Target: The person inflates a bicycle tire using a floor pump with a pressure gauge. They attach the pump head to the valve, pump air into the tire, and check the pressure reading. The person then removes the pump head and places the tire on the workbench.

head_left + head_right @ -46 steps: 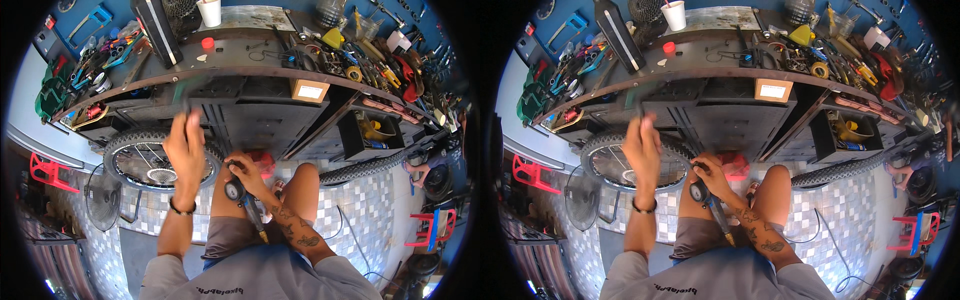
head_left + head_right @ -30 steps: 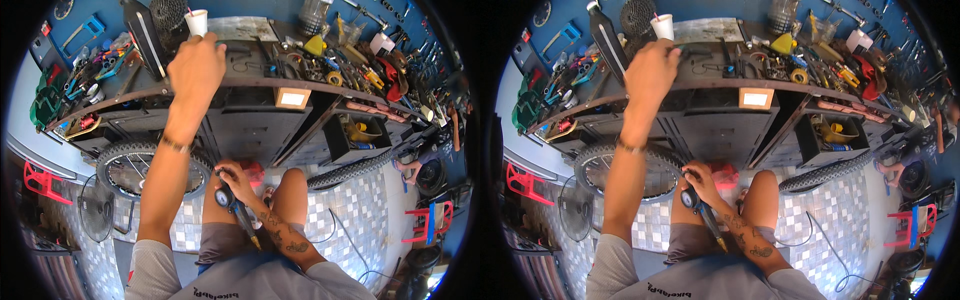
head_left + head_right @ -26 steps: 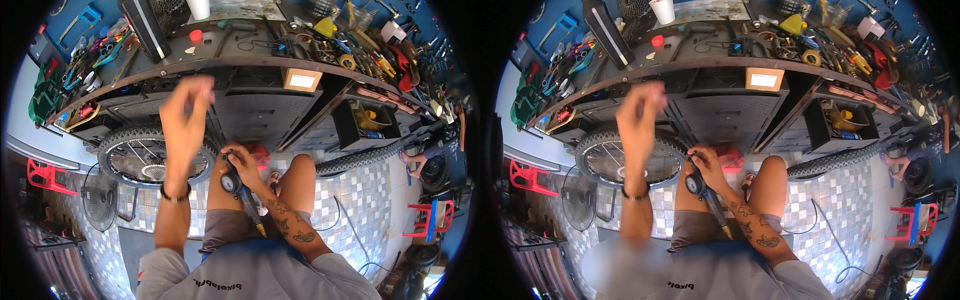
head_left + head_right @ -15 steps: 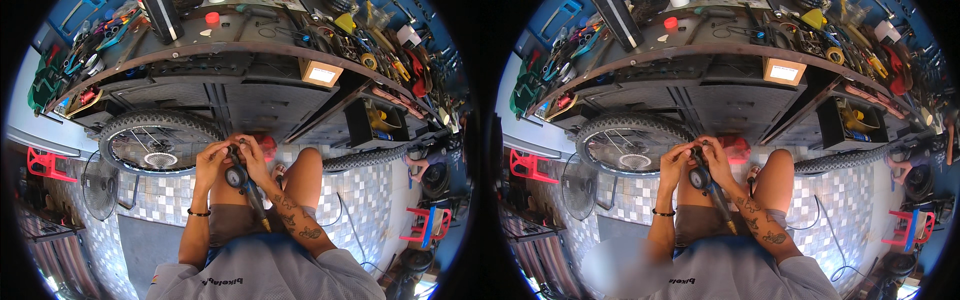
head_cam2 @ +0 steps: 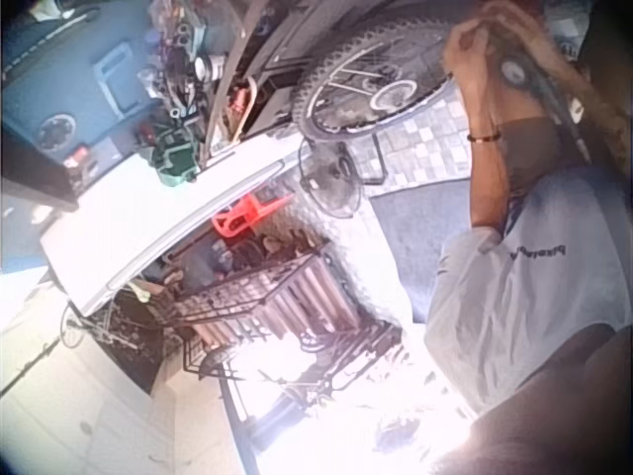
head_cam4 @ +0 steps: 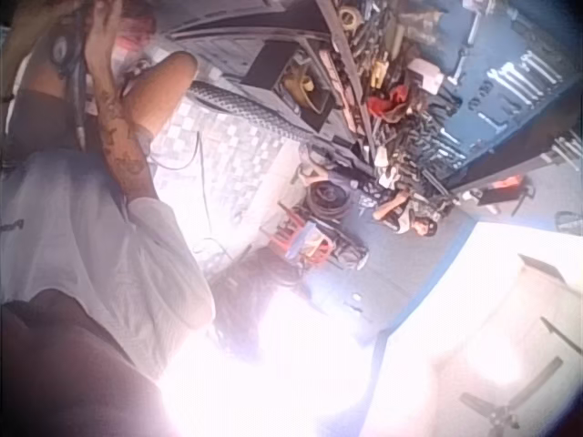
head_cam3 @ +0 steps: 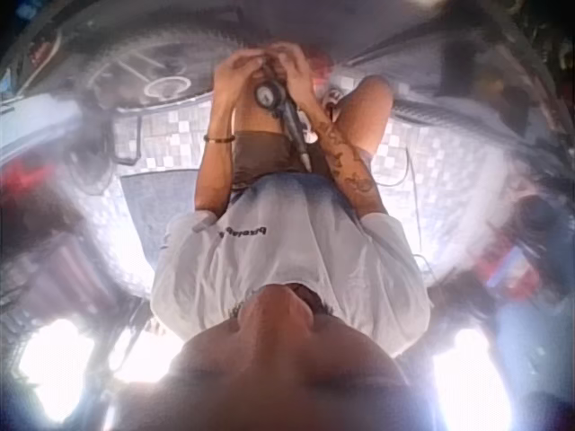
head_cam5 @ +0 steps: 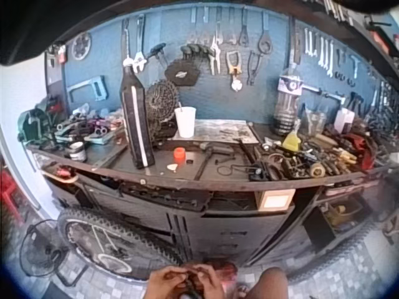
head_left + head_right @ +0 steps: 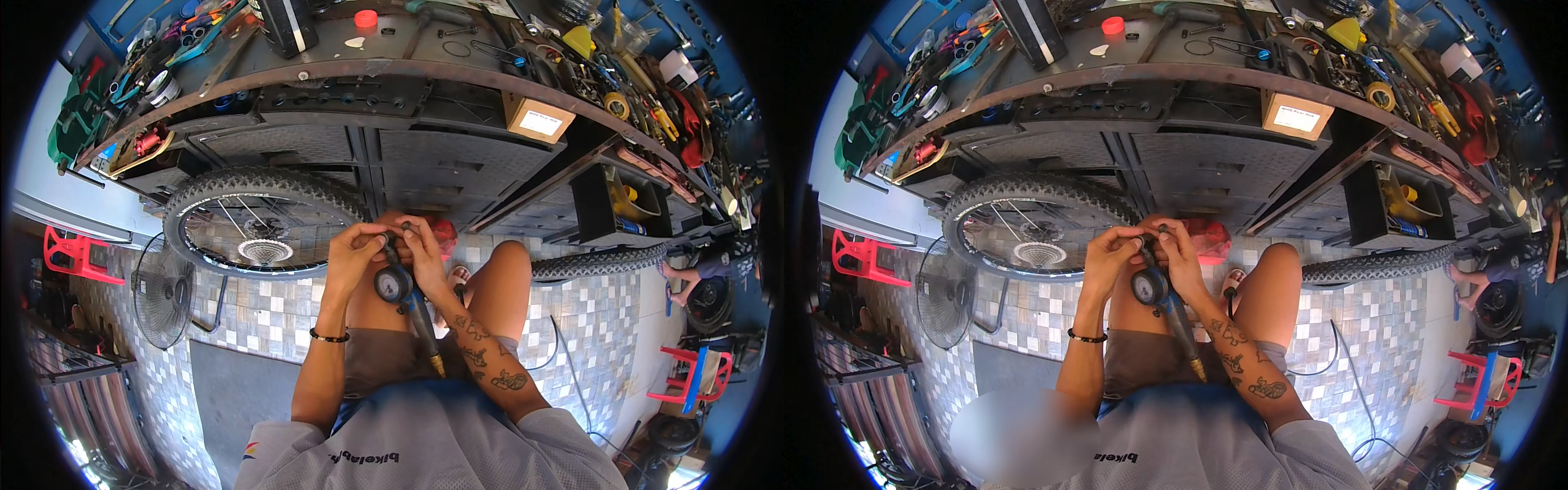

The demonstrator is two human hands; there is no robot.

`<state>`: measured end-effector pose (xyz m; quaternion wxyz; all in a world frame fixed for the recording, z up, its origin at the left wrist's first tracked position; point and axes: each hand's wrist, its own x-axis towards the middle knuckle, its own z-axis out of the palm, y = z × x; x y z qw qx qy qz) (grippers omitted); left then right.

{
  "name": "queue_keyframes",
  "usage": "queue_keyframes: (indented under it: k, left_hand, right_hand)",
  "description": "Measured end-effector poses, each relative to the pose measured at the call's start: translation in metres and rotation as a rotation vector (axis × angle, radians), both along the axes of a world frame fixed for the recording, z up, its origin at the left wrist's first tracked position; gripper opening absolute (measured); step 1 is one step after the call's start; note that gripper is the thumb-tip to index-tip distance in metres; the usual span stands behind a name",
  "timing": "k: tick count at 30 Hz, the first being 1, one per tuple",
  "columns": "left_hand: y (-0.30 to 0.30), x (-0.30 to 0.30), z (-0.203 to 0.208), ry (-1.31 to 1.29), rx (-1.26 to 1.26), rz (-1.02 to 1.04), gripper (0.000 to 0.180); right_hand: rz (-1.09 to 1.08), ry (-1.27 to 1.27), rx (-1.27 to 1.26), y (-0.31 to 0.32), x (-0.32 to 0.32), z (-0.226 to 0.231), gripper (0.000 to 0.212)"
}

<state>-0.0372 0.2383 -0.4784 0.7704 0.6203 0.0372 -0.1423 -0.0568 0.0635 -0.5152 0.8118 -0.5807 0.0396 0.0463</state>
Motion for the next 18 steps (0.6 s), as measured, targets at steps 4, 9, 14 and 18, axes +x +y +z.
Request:
queue_keyframes:
  k: [4, 9, 14, 18]
  left_hand:
    - [0.001, 0.003, 0.001, -0.027, 0.042, -0.022, 0.025]
    - [-0.003, 0.001, -0.004, -0.239, 0.005, -0.066, 0.025]
    - [-0.010, -0.005, -0.001, -0.140, 0.024, -0.023, 0.025]
    - [-0.018, -0.010, 0.007, -0.257, 0.223, 0.026, 0.027]
  right_hand:
    - [0.064, 0.003, 0.173, -0.006, 0.000, 0.002, 0.028]
    - [0.078, 0.056, 0.355, -0.014, 0.003, -0.002, 0.029]
    - [0.050, 0.086, 0.513, -0.013, 0.004, -0.018, 0.033]
    - [0.069, 0.069, 0.547, -0.010, 0.005, -0.029, 0.035]
